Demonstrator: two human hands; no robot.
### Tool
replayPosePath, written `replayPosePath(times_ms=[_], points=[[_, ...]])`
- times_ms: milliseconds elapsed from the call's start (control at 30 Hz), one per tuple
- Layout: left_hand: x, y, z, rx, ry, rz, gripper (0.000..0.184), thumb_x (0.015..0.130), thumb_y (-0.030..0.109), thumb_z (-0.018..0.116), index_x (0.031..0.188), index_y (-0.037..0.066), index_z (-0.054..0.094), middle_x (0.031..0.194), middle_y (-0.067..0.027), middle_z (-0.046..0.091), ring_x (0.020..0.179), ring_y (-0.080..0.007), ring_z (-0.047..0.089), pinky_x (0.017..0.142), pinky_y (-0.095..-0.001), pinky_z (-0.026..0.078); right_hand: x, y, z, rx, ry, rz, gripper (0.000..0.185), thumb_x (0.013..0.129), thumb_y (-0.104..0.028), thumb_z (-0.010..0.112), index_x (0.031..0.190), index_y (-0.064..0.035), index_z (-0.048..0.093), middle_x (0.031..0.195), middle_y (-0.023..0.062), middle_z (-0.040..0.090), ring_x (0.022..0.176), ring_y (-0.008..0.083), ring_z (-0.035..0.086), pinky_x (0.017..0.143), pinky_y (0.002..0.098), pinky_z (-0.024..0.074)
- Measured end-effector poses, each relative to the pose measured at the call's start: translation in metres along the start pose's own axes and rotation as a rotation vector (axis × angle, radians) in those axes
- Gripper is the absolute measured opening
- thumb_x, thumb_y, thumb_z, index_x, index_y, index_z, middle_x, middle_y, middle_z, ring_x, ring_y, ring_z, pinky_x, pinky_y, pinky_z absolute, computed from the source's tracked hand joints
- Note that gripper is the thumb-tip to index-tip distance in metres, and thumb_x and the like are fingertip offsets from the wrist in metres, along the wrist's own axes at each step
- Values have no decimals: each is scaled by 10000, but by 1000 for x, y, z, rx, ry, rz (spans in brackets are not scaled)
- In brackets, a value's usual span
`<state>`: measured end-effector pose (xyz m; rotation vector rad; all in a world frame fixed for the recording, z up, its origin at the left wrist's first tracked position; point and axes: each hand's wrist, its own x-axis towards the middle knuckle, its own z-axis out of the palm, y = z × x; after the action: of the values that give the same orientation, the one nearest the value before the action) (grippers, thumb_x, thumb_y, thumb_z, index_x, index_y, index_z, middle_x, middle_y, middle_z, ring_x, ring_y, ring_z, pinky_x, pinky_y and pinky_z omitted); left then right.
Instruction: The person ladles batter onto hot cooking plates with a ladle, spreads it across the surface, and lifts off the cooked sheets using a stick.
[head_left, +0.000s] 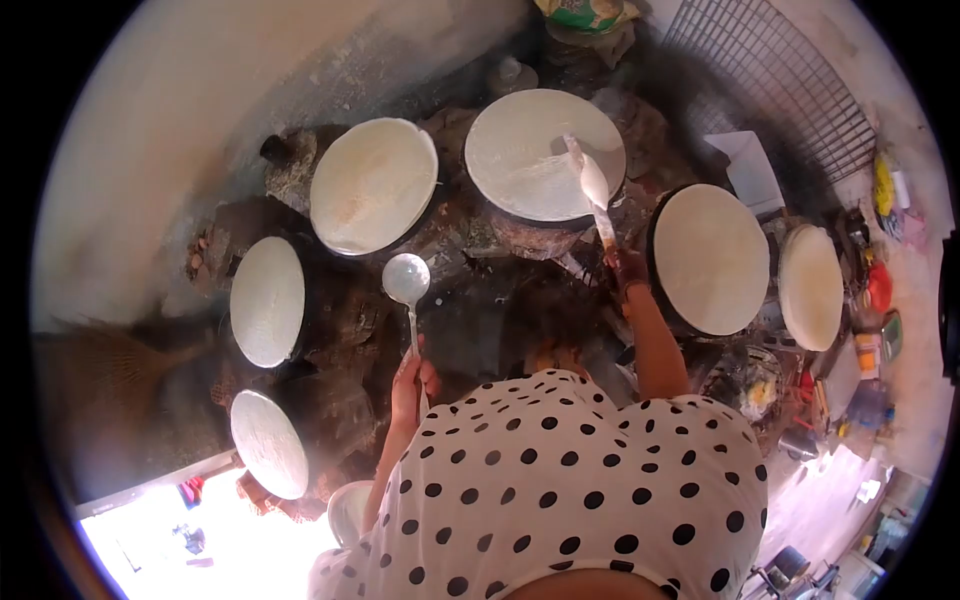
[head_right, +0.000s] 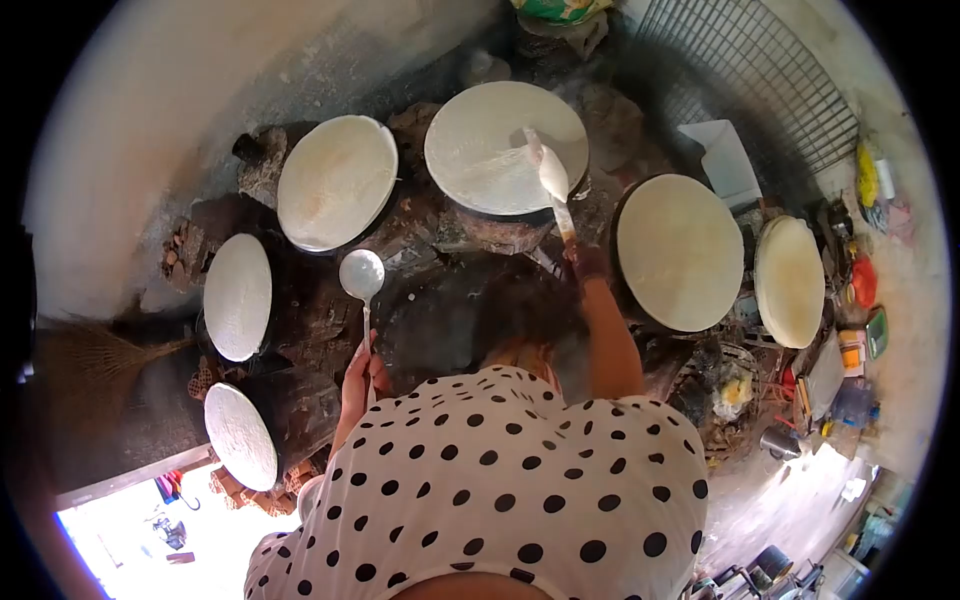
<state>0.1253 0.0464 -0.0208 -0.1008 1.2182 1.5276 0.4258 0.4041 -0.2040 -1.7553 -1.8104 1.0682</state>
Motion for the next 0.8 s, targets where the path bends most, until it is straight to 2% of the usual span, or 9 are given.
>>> replayPosePath(times_ms=[100, 233, 333, 500, 600, 667, 733, 767, 800], points=[[14, -9, 13, -12, -43, -12, 378, 987, 207, 390, 1362, 172, 426, 660, 26, 397, 557, -98, 399, 520, -224, 377, 20, -17, -3, 29, 16, 51, 267, 847, -301, 610, 839, -35, 626, 607, 88, 598, 506, 209, 568, 493, 357, 446], [36, -21, 24, -77, -88, -43, 383, 984, 204, 401, 1363, 147, 422, 655, 15, 406, 594, -113, 416, 573, -232, 390, -10, -16, 31, -92, -158, -168, 274, 856, -304, 605, 859, -30, 630, 629, 97, 615, 529, 219, 584, 518, 362, 460], [43, -25, 38, -137, -113, -18, 395, 977, 169, 399, 1363, 86, 403, 663, 2, 417, 626, -122, 432, 659, -260, 399, -25, 3, 6, -92, -168, -250, 280, 863, -306, 601, 873, -27, 634, 644, 103, 627, 546, 227, 596, 536, 367, 470], [49, -29, 59, -165, -122, 10, 358, 962, 165, 439, 1310, 77, 452, 652, 2, 414, 620, -130, 433, 641, -271, 392, 95, 38, -7, -365, -35, -305, 291, 874, -309, 595, 898, -22, 639, 671, 114, 648, 575, 241, 617, 566, 374, 488], [49, -27, 66, -153, -116, 16, 356, 968, 158, 428, 1312, 67, 444, 655, 2, 415, 628, -127, 427, 648, -275, 393, 88, -75, -45, 262, -259, 255, 313, 893, -317, 565, 1003, -29, 618, 799, 145, 663, 717, 292, 636, 662, 406, 494], [48, -25, 67, -132, -106, 25, 354, 972, 158, 423, 1313, 64, 441, 657, 1, 414, 629, -127, 424, 649, -277, 394, 74, -117, -56, 489, -302, 450, 339, 905, -322, 545, 1072, -33, 604, 884, 165, 673, 812, 327, 649, 726, 427, 499], [45, -23, 62, -128, -147, 46, 351, 984, 170, 406, 1318, 66, 434, 668, 3, 408, 628, -131, 419, 654, -278, 393, 76, -73, -29, 236, -55, -155, 368, 919, -335, 515, 1151, -56, 576, 989, 169, 652, 905, 333, 627, 781, 428, 489], [43, -20, 61, -130, -151, 60, 351, 984, 170, 406, 1318, 66, 434, 668, 3, 408, 628, -131, 419, 654, -278, 393, 72, -58, -17, -33, 200, -743, 405, 933, -349, 485, 1229, -80, 547, 1095, 173, 630, 998, 339, 605, 836, 429, 479], [38, -19, 61, -63, -118, 70, 358, 989, 184, 400, 1330, 80, 432, 666, 15, 400, 620, -117, 416, 658, -281, 397, 48, -73, -21, 13, 170, -340, 423, 933, -350, 478, 1263, -92, 531, 1152, 164, 610, 1028, 321, 598, 868, 404, 474]])
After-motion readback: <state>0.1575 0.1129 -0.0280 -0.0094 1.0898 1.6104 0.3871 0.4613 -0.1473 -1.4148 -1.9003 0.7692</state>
